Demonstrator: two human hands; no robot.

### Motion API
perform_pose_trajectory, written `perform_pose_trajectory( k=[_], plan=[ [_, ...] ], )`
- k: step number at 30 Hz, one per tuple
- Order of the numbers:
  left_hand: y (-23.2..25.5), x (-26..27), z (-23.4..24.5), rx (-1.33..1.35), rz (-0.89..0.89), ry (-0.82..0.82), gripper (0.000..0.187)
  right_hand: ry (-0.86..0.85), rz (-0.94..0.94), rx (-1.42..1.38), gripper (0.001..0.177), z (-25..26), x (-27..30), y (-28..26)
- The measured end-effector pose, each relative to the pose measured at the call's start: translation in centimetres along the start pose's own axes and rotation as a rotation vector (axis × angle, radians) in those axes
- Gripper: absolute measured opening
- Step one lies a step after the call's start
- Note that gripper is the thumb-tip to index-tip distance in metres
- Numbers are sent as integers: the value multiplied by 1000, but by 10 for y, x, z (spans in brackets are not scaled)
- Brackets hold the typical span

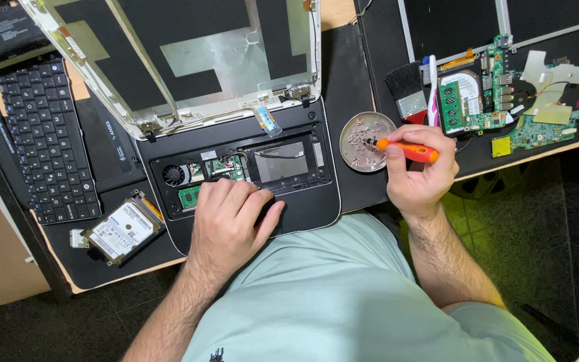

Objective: The person uses a screwdriver to remove screws from the internal chassis of a disassembled laptop. They carefully place the removed screws into a small metal dish on the workbench while working on the motherboard area.

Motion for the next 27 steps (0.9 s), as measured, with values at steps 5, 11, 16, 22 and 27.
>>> perform_pose_trajectory(
  k=[5, 11, 16, 22, 27],
  plan=[
    [2, -6, 4, 6, 9, 30, 23, 10, -22, -67, 32, -6, -4, -6],
    [0, 0, 4, 16, 9, 47, 22, -37, -78, -105, 36, -19, -10, -19],
    [6, -9, 7, -22, -62, -40, 24, -67, -287, -135, 32, -19, -3, -11],
    [0, 1, 3, 15, 1, 42, 22, -35, -102, -101, 41, -15, -6, -6],
    [0, 1, 2, 20, 15, 31, 23, -42, -82, -124, 33, -12, -6, -7]
  ],
)
Point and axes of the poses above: each hand's wrist, its own x-axis away from the middle knuckle, its own z-axis out of the back of the hand, y = z × x, the point moved 10 cm from there along -x, towards the middle knuckle, and after that the axes turned 14 degrees about y, right-handed, at the moved point
